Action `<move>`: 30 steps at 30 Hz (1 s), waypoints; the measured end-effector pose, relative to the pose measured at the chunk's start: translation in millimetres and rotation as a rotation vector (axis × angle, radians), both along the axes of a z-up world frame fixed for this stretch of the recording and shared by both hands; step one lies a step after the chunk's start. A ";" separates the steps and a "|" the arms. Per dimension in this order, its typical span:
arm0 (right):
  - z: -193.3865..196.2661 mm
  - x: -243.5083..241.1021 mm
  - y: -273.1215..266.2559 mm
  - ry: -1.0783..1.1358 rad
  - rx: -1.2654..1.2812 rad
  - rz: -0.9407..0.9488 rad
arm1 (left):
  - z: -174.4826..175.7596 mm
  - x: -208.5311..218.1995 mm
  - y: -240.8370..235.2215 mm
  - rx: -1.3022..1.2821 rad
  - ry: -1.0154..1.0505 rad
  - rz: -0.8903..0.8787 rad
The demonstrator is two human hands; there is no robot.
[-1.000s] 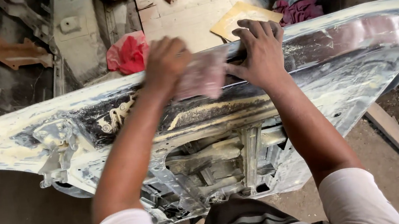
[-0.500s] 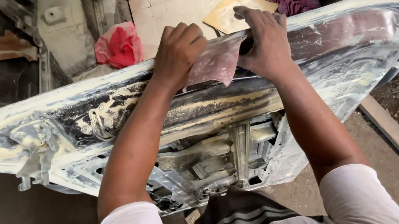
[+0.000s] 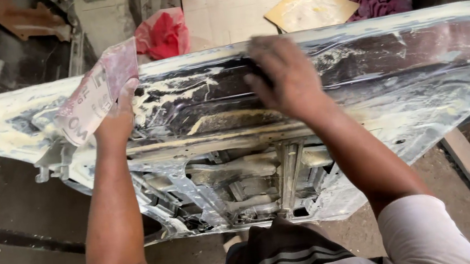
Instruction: The person sands the surface of a car door frame using a sanding block. They move the block back and forth along the edges and inner sections of the door, smoothing the surface.
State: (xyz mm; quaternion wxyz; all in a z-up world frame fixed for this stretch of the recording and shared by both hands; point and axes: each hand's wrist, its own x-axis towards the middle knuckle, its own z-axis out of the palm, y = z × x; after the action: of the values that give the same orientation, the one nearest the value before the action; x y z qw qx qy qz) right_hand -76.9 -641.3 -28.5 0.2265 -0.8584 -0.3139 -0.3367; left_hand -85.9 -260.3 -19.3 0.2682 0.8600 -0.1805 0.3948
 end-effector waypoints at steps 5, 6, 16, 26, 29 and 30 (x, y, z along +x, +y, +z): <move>11.6 -3.8 108.1 0.098 -0.165 0.079 | -27.2 -1.3 12.0 -0.431 0.170 -0.043; 17.2 -6.2 129.2 0.143 -0.202 0.092 | -35.5 5.1 17.0 -0.456 0.157 -0.024; 14.1 -0.1 188.2 0.081 -0.201 0.120 | -23.6 30.7 4.6 -0.626 0.244 -0.216; -17.9 -24.5 10.6 -0.061 -0.198 -0.356 | -11.2 25.4 -35.9 -0.449 0.259 -0.424; -21.7 -35.3 -27.1 -0.063 -0.190 -0.500 | -5.1 24.7 -45.5 -0.424 0.260 -0.451; -20.6 -38.0 -38.8 -0.019 -0.140 -0.554 | -1.4 26.1 -50.1 -0.405 0.265 -0.474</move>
State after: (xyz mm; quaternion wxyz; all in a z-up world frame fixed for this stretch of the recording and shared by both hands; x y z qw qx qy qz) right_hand -114.9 -680.1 -49.1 0.0629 -0.9218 -0.0919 -0.3713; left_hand -59.7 -310.5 -20.7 0.5391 0.7673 -0.2568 0.2339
